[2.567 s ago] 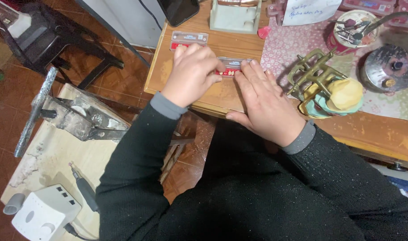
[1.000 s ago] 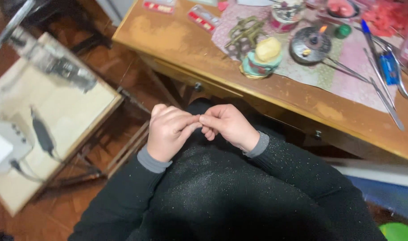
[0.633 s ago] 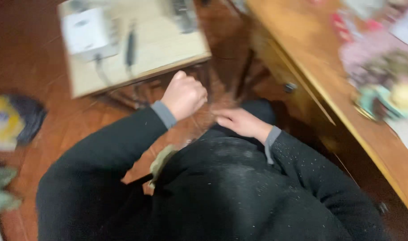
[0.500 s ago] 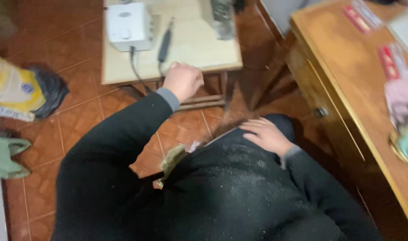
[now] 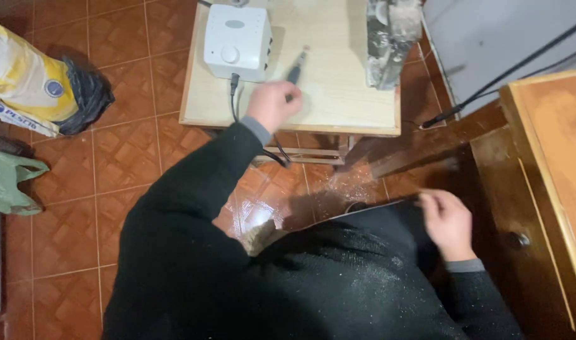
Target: A dental technician is fitting and adjusting artificial teeth on a wax denture base using a dental cast and a wax carver tool.
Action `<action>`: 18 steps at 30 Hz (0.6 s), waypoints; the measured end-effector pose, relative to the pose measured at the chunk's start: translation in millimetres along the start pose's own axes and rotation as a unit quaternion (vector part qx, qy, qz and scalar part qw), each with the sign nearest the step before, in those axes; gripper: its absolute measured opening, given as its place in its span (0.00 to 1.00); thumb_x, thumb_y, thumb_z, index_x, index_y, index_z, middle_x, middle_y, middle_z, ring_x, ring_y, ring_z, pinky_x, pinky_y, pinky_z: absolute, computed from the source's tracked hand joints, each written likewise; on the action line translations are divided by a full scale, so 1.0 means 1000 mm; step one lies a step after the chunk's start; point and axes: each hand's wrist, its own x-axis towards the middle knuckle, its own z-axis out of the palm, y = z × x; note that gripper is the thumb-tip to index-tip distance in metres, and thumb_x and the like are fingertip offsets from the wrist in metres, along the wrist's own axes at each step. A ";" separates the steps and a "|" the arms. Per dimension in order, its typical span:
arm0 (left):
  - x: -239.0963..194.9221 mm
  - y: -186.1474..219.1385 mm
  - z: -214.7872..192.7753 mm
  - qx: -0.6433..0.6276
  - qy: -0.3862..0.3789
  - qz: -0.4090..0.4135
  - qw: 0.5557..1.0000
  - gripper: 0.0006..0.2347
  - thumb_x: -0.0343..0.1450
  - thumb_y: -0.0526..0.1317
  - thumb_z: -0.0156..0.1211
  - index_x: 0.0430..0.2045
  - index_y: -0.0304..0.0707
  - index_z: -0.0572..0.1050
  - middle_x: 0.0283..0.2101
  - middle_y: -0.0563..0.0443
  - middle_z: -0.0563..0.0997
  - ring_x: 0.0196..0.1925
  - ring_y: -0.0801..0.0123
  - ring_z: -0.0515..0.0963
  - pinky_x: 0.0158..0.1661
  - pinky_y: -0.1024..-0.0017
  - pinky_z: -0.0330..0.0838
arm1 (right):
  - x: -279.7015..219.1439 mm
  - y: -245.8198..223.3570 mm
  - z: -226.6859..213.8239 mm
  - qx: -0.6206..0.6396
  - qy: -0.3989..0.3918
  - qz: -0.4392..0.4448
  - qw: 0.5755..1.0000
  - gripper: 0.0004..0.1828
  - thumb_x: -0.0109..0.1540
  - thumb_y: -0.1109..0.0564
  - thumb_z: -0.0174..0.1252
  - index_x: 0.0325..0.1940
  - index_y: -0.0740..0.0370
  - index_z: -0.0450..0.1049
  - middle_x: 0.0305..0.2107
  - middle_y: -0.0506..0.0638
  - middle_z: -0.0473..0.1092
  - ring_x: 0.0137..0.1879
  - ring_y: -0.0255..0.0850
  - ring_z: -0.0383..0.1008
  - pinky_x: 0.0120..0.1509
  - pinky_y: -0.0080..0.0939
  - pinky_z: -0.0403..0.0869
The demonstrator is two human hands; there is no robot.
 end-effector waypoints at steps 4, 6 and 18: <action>-0.043 0.063 -0.026 -0.228 -0.052 0.063 0.970 0.05 0.69 0.39 0.64 0.30 0.39 0.82 0.37 0.49 0.85 0.38 0.62 0.85 0.42 0.68 0.79 | 0.046 -0.144 -0.011 0.470 -0.296 0.000 0.831 0.30 0.69 0.37 0.47 0.65 0.61 0.71 0.51 0.53 0.77 0.54 0.45 0.80 0.56 0.45 0.78; -0.060 0.087 -0.031 -0.254 -0.071 0.132 0.955 0.04 0.71 0.39 0.64 0.30 0.41 0.82 0.39 0.53 0.86 0.39 0.67 0.85 0.43 0.70 0.80 | 0.058 -0.195 -0.004 0.597 -0.357 -0.005 0.718 0.34 0.69 0.34 0.45 0.73 0.54 0.65 0.60 0.50 0.73 0.59 0.46 0.78 0.59 0.45 0.78; 0.037 -0.041 -0.045 0.211 -0.122 0.269 0.932 0.07 0.70 0.35 0.56 0.38 0.42 0.80 0.40 0.50 0.82 0.50 0.53 0.77 0.58 0.43 0.64 | 0.089 -0.237 -0.007 0.598 -0.171 0.093 0.777 0.11 0.70 0.58 0.54 0.55 0.65 0.67 0.25 0.51 0.65 0.29 0.40 0.70 0.43 0.48 0.80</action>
